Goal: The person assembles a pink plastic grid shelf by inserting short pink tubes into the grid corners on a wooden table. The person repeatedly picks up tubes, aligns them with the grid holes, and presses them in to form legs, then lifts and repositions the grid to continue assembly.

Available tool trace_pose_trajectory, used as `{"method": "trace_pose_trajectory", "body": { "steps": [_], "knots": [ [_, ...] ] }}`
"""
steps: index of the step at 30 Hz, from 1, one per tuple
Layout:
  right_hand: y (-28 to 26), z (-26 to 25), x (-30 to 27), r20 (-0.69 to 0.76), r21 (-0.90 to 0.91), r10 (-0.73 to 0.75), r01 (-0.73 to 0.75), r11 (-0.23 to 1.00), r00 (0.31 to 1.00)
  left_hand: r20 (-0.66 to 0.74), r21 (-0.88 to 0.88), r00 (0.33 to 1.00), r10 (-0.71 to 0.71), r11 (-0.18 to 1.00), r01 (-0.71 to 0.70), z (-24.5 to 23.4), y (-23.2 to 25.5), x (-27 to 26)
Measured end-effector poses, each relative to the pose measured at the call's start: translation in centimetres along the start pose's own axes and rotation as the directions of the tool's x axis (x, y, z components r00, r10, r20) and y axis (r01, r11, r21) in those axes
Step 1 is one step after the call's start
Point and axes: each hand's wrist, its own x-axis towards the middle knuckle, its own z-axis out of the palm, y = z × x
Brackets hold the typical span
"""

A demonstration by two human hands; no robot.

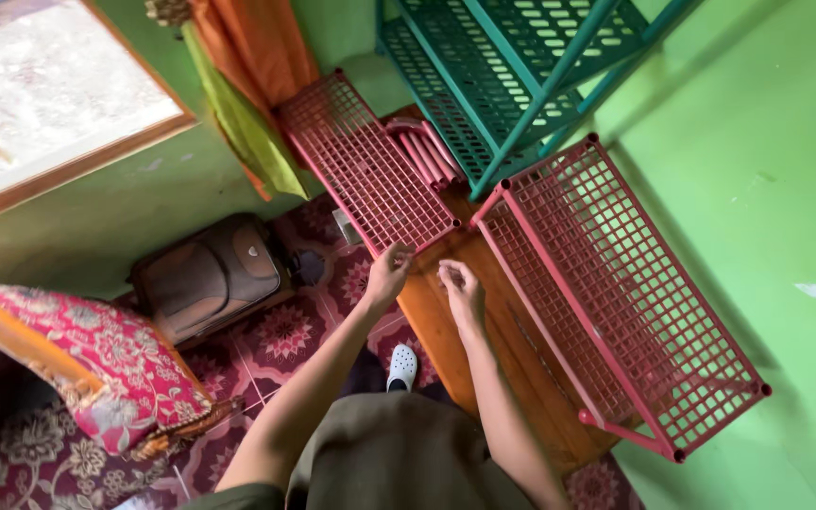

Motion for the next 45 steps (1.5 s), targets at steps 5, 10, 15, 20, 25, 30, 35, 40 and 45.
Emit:
{"method": "trace_pose_trajectory", "body": {
  "steps": [5,10,15,20,25,30,35,40,45],
  "knots": [
    [2.0,1.8,5.6,-0.06,0.032,0.029,-0.028,0.999,0.998,0.051,0.158,0.971,0.233,0.958,-0.238,1.4,1.3,7.1],
    [4.0,4.5,12.0,-0.112,0.193,0.092,-0.069,0.979,0.989,0.203,0.385,0.915,0.35,0.83,-0.403,1.7,3.3,15.0],
    [3.6,7.2,19.2,-0.221,0.174,0.064,-0.025,0.984,0.973,0.458,0.457,0.841,0.288,0.735,-0.501,2.3,5.1,22.5],
    [2.9,8.9,24.3,-0.348,0.017,-0.013,0.021,1.0,0.937,0.617,0.513,0.759,0.207,0.626,-0.587,2.3,5.4,27.3],
    [2.8,10.1,26.4,-0.509,-0.037,-0.08,0.072,0.997,0.857,0.701,0.486,0.706,0.103,0.655,-0.578,1.9,5.2,29.4],
    [2.7,10.5,27.1,-0.602,0.201,-0.018,0.173,0.964,0.798,0.747,0.429,0.656,0.11,0.673,-0.602,1.0,5.7,29.7],
    [1.2,10.8,25.3,-0.656,0.104,-0.071,0.183,0.978,0.752,0.755,0.423,0.646,0.11,0.67,-0.609,0.6,6.7,30.1],
    [-2.3,11.5,21.1,-0.699,-0.004,-0.1,0.136,0.991,0.708,0.72,0.444,0.65,0.244,0.557,-0.702,0.7,6.2,30.3],
    [-7.0,10.8,17.4,-0.701,-0.015,-0.212,0.282,0.959,0.681,0.704,0.356,0.564,0.431,0.473,-0.806,0.4,5.5,29.9]
  ]
}}
